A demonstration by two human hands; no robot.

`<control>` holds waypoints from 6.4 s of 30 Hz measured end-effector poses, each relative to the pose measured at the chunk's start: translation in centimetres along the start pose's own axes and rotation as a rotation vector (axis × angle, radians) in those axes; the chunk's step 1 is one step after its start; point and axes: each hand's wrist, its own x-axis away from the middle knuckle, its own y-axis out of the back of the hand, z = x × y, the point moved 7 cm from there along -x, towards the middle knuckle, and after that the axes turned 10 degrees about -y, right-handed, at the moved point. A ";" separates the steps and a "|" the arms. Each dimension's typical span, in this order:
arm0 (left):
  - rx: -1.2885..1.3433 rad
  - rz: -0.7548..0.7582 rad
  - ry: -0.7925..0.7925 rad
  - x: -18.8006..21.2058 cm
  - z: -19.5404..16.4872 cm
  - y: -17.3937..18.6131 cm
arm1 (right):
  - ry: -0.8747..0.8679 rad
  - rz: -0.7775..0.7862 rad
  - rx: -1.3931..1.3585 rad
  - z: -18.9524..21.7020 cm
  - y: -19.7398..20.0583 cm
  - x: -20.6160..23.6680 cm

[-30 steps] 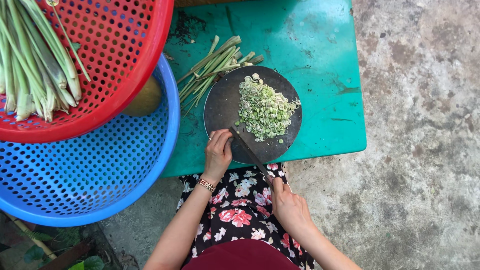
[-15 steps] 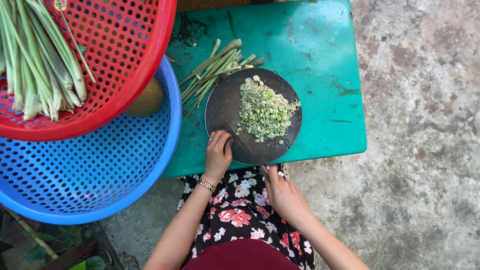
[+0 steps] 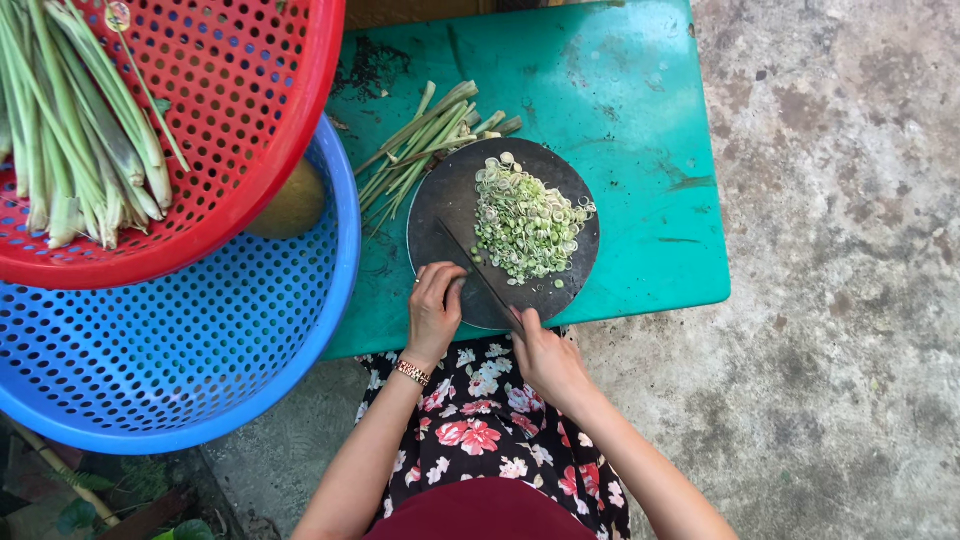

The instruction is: The person chops lemongrass stalks into small pieces on a round cutting board using a knife. The chopped pieces accumulate on the board while whole stalks are taken from a red basket nearby.

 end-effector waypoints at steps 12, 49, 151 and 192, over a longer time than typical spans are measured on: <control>-0.004 0.029 0.016 0.0 0.9 -0.1 | -0.086 0.016 0.114 -1.2 -1.2 1.7; -0.284 0.168 -0.010 -1.0 -0.3 0.3 | -0.012 -0.124 0.043 1.4 -0.9 -1.5; -0.317 0.130 0.049 -0.6 -0.9 1.3 | -0.108 -0.007 0.134 -2.1 -2.4 4.8; -0.296 0.146 -0.014 0.2 -0.1 1.0 | -0.007 -0.030 0.050 -0.2 -0.1 3.6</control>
